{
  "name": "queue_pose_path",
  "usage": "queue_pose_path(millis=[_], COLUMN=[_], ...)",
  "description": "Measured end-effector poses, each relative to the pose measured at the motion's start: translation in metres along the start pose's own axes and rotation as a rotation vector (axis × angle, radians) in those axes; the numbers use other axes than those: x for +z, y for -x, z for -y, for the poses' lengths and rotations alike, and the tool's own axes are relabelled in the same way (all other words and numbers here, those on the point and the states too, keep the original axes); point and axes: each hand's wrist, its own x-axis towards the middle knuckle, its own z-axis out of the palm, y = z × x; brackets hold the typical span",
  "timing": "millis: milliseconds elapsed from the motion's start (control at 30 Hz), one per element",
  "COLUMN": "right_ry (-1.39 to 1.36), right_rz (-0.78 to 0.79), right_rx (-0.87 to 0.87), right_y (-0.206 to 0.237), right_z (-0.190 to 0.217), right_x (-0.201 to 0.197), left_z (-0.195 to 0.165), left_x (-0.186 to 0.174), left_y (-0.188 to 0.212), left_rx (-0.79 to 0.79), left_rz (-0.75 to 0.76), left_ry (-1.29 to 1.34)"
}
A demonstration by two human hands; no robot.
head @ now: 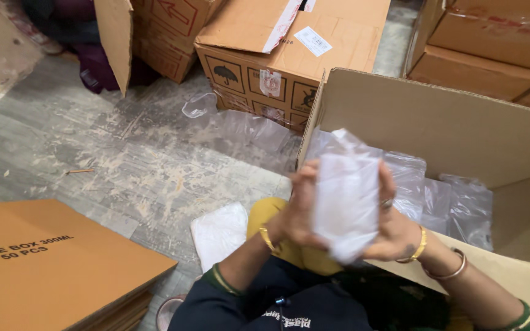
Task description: The person sits on the floor and folds up an open cardboard box, shaping its flaps. They then pick up plastic-wrapped clear containers one at a time from the floor and arrange them in rows inside the box, filling it.
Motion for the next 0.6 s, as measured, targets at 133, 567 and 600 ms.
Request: queue_pose_path(millis=[133,567,600], right_ry=[-0.171,0.098,0.036], right_rz=[-0.259,0.611,0.587], right_rx=[0.239,1.195,1.175], right_y=[0.039,0.213,0.215], right_z=[0.006,-0.192,-0.193], right_x=[-0.045,-0.121,-0.117], left_z=[-0.036,0.057,0.063], left_x=[0.013,-0.173,-0.175], left_y=[-0.02,0.052,0.059], left_rx=[0.027,-0.594,-0.738], left_rz=[0.09,-0.779,-0.7], left_ry=[-0.351,-1.09,-1.206])
